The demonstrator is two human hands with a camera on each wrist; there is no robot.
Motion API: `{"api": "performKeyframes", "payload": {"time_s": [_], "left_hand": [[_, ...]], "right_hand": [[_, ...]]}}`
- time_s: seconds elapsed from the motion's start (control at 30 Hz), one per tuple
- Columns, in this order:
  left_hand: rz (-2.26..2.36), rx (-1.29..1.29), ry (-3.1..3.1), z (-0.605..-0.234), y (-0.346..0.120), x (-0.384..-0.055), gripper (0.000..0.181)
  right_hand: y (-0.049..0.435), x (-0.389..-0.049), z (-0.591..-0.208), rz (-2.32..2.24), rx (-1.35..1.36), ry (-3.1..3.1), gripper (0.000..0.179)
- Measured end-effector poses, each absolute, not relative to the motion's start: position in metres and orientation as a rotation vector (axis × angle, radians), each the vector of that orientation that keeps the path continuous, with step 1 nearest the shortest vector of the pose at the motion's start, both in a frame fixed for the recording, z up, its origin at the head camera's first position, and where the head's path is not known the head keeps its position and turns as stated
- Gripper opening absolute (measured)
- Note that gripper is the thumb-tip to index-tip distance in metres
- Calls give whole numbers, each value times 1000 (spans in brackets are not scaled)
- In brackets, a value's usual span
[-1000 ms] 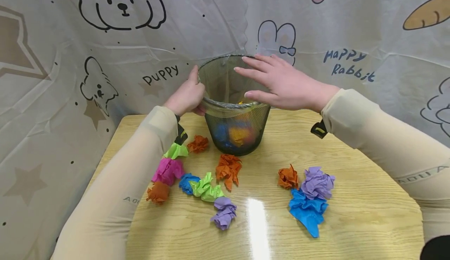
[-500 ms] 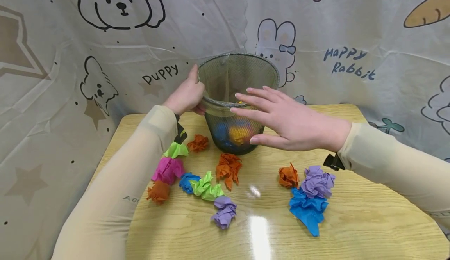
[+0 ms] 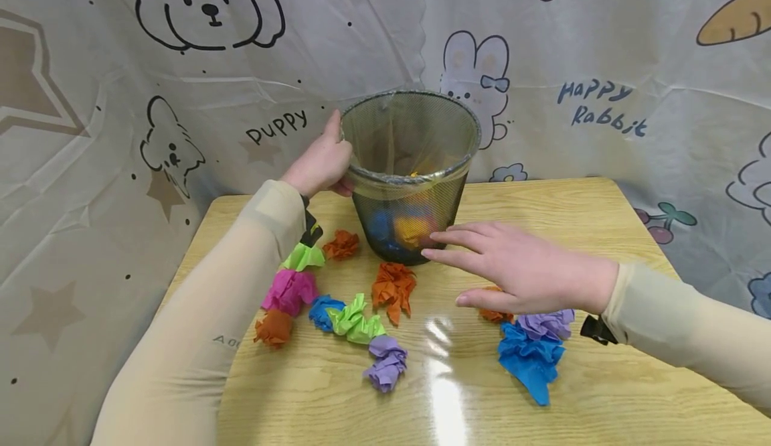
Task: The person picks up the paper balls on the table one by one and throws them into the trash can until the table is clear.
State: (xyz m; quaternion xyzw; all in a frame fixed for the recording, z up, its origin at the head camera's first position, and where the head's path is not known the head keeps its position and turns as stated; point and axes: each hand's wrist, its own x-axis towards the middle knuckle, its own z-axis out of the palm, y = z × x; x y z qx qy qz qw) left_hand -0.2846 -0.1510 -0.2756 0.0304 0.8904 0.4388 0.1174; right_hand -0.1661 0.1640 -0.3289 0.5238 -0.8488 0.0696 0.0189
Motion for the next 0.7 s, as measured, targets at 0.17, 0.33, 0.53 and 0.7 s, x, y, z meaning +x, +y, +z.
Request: {"api": "performKeyframes", "payload": {"time_s": [0.17, 0.33, 0.53, 0.7], "left_hand": [[1287, 88, 2609, -275, -151, -285, 72], [1285, 85, 2604, -276, -150, -285, 72], [1290, 84, 2600, -275, -151, -285, 73], [1272, 90, 2604, -275, -151, -284, 72]], "right_hand": [[175, -167, -354, 227, 1549, -2786, 75], [186, -171, -379, 226, 1510, -2899, 83], [194, -173, -402, 251, 1450, -2981, 83], [198, -175, -413, 209, 1403, -3032, 79]]}}
